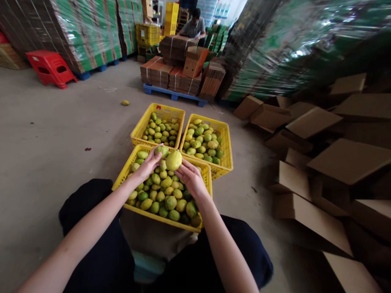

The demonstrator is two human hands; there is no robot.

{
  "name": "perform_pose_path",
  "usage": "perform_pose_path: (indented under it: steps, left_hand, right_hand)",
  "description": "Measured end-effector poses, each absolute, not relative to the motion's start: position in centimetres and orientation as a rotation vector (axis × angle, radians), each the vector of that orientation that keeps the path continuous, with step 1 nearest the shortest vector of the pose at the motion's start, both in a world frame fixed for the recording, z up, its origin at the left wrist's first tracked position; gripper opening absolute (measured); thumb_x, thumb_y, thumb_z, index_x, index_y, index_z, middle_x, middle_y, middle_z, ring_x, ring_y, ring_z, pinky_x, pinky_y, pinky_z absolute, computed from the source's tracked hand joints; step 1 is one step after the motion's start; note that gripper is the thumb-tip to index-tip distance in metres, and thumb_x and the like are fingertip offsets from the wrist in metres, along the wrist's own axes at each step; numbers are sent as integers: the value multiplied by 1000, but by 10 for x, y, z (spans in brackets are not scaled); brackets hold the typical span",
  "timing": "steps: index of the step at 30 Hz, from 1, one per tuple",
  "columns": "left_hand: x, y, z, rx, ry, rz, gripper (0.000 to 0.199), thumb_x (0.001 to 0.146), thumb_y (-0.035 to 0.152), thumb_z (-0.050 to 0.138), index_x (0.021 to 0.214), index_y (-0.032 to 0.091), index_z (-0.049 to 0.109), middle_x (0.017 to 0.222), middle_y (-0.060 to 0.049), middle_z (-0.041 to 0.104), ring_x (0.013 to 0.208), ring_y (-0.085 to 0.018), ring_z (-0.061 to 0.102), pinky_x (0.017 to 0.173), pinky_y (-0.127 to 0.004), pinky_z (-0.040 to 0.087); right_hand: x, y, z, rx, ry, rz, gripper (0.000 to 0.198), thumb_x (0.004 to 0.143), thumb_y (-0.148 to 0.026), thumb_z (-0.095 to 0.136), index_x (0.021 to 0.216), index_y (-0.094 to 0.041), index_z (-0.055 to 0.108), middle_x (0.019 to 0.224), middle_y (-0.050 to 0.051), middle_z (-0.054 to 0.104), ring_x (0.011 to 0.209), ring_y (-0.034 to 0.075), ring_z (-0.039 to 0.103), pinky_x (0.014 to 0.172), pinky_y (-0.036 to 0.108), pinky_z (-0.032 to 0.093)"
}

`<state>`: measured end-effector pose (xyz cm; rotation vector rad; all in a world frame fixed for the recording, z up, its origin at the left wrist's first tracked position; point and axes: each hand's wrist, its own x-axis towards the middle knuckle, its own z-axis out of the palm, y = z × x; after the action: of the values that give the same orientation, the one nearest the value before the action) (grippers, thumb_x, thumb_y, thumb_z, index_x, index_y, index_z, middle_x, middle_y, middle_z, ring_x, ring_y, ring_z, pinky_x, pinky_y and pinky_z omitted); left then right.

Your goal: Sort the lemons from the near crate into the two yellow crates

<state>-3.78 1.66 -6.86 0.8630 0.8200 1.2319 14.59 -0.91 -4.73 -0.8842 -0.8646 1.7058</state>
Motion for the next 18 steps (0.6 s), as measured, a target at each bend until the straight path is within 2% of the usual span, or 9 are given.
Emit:
perform_pose_path:
  steps: [3, 6, 9, 11, 13, 15, 18]
  left_hand:
    - [-35, 15, -70, 888, 881, 1222, 53, 77, 60, 73, 114, 23, 71, 123, -8, 69, 112, -25, 63, 79, -28, 52]
    - [-35, 15, -72, 883, 944, 1189, 49, 76, 62, 72, 100, 19, 74, 110, -9, 73, 110, -24, 63, 78, -26, 51]
    - [-36, 15, -71, 822, 977, 1166, 47, 65, 58, 82, 87, 18, 73, 95, -6, 74, 90, -18, 66, 69, -21, 49]
    - [-36, 16, -69, 733, 1005, 1102, 47, 60, 56, 86, 81, 16, 72, 82, -5, 73, 71, -13, 64, 62, -20, 47]
    - [-36, 16, -68, 659, 1048, 997, 48, 61, 58, 85, 76, 15, 70, 70, -3, 70, 58, -10, 58, 57, -21, 46]
    - [-37, 16, -67, 633, 1088, 919, 47, 64, 60, 83, 71, 15, 69, 62, -3, 68, 53, -10, 56, 55, -22, 45]
    - [-37, 16, -69, 659, 1117, 877, 45, 68, 59, 81, 71, 16, 70, 62, -4, 69, 55, -12, 59, 58, -24, 46]
  right_hand:
    - [144, -11, -47, -869, -862, 1760, 38, 71, -43, 79, 101, -21, 73, 99, 4, 78, 97, 26, 74, 89, 40, 60]
    - [143, -11, -46, -891, -822, 1784, 37, 73, -40, 79, 103, -21, 70, 94, 4, 78, 86, 24, 76, 77, 35, 63]
    - [143, -10, -45, -1004, -735, 1870, 31, 82, -45, 70, 98, -19, 69, 80, 5, 78, 70, 20, 76, 65, 29, 62]
    - [144, -8, -46, -1083, -733, 1947, 38, 92, -51, 55, 92, -16, 70, 72, 7, 77, 63, 19, 74, 60, 26, 60]
    - [146, -6, -47, -1120, -778, 1979, 50, 97, -55, 44, 87, -14, 71, 68, 8, 76, 61, 18, 73, 58, 25, 59]
    - [147, -5, -49, -1132, -824, 1973, 55, 98, -57, 41, 82, -15, 72, 67, 8, 75, 61, 17, 72, 59, 25, 59]
    - [148, -4, -52, -1148, -842, 1974, 56, 95, -61, 45, 81, -14, 72, 67, 8, 75, 62, 16, 72, 63, 25, 59]
